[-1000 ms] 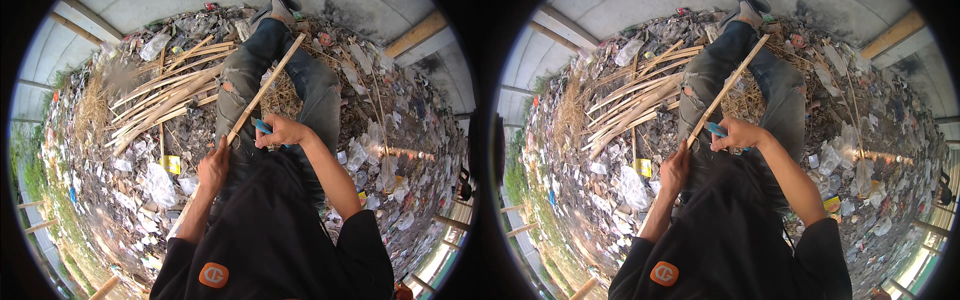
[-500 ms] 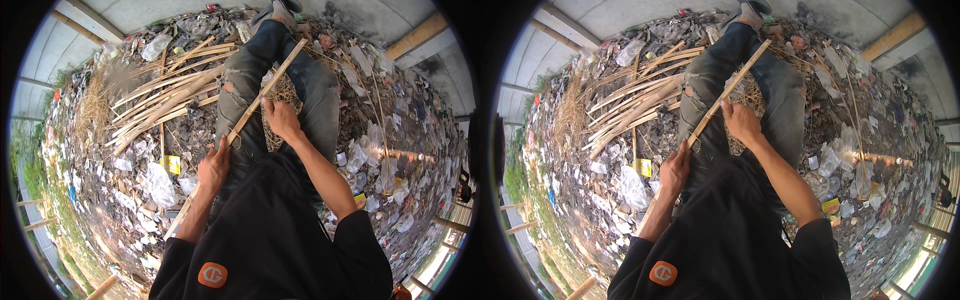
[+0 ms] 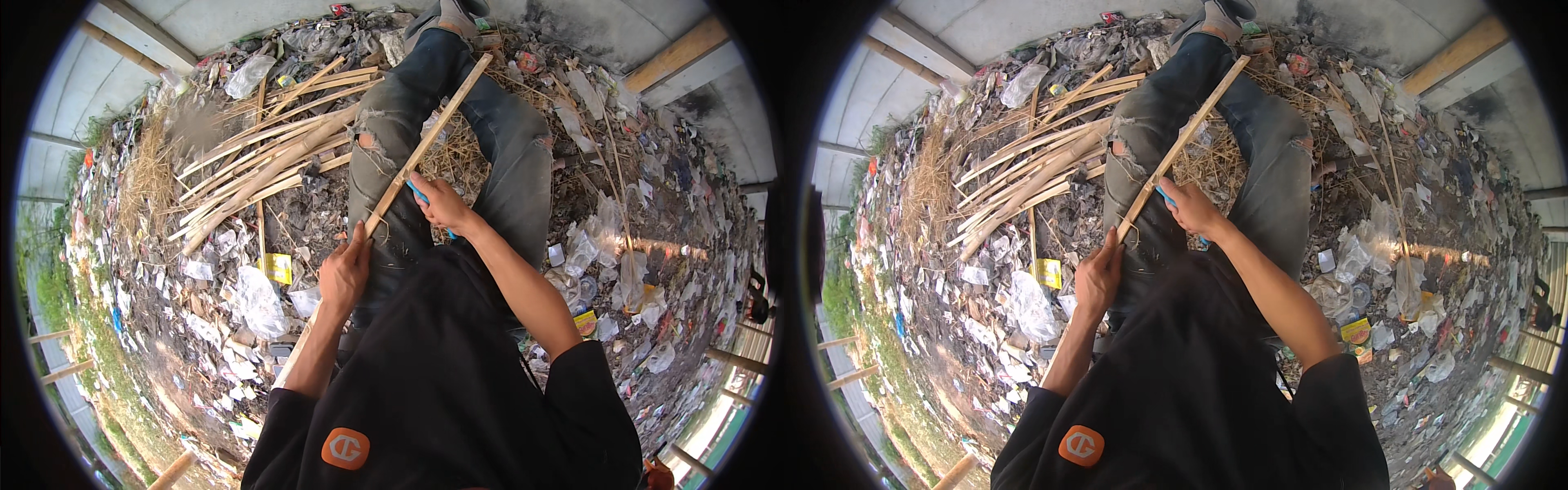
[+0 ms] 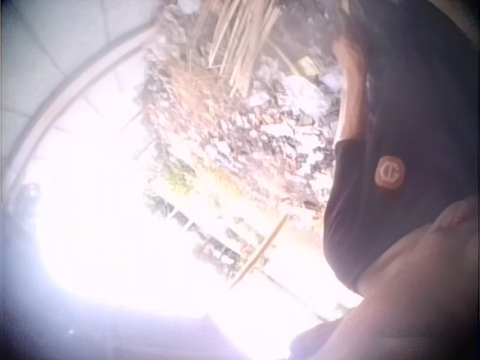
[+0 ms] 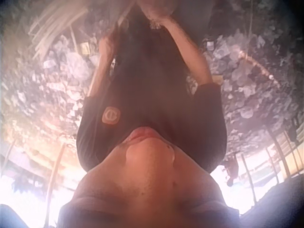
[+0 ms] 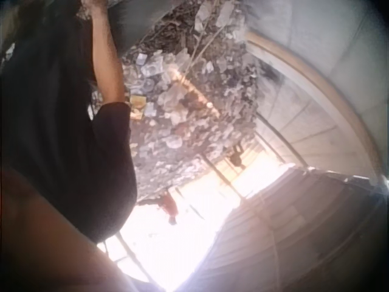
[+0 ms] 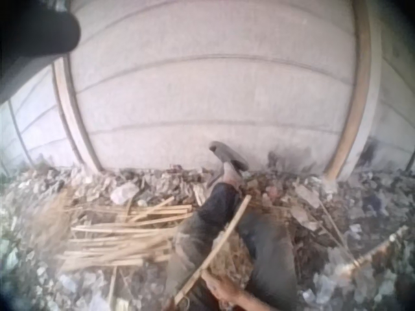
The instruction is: The person sits on the ground and uses a utility knife to shave the surface of a long, thin wooden stick. They hold the stick against their leg and repeatedly scrape the blade along its length to remove the outer layer.
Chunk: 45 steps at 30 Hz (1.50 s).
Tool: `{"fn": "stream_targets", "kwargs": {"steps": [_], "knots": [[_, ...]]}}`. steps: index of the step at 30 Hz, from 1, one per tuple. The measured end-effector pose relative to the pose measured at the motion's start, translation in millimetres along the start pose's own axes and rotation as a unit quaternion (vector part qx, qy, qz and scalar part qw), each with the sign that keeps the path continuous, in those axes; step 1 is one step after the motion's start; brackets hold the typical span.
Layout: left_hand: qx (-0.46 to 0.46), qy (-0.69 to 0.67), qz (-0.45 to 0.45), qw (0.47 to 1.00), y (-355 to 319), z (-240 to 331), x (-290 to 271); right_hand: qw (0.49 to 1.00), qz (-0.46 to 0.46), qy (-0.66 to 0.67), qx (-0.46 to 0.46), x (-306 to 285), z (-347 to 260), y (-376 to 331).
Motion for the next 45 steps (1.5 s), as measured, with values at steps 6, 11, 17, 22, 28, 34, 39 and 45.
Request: {"fn": "stream_targets", "kwargs": {"steps": [6, 11, 17, 22, 28, 34, 39, 45], "knots": [[0.013, 0.001, 0.016, 1.0, -2, -2, 3, 0.995, 0.038, 0.092, 0.025, -13, -6, -5], [0.017, 0.032, 0.023, 0.999, -4, 0, 1, 0.99, 0.121, -0.011, -0.072, -39, -44, -10], [0.013, 0.038, 0.022, 0.999, -5, 3, -3, 0.947, 0.166, -0.208, -0.178, -27, -73, -24], [0.027, 0.009, 0.025, 0.999, -5, 5, -8, 0.962, 0.136, -0.178, -0.153, -21, -58, -17], [0.041, -0.014, 0.005, 0.999, -20, -9, -28, 0.962, 0.123, -0.135, -0.201, -19, -61, -21], [0.043, 0.012, -0.009, 0.999, -19, -9, -32, 0.948, 0.235, -0.088, -0.197, -45, -62, -18], [0.015, -0.051, -0.001, 0.999, -2, 10, -32, 0.952, 0.192, -0.148, -0.187, -20, -66, -27], [-0.037, -0.118, -0.009, 0.992, 9, 0, -7, 0.909, 0.157, -0.298, -0.245, 21, -61, -39]]}}
Point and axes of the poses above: each hand's wrist, its own y-axis towards the middle knuckle, its own x-axis out of the palm, z = x × y, the point moved 9 cm from there along y, towards the middle knuckle, and after that the axes turned 5 degrees about y, right-handed, at the moved point
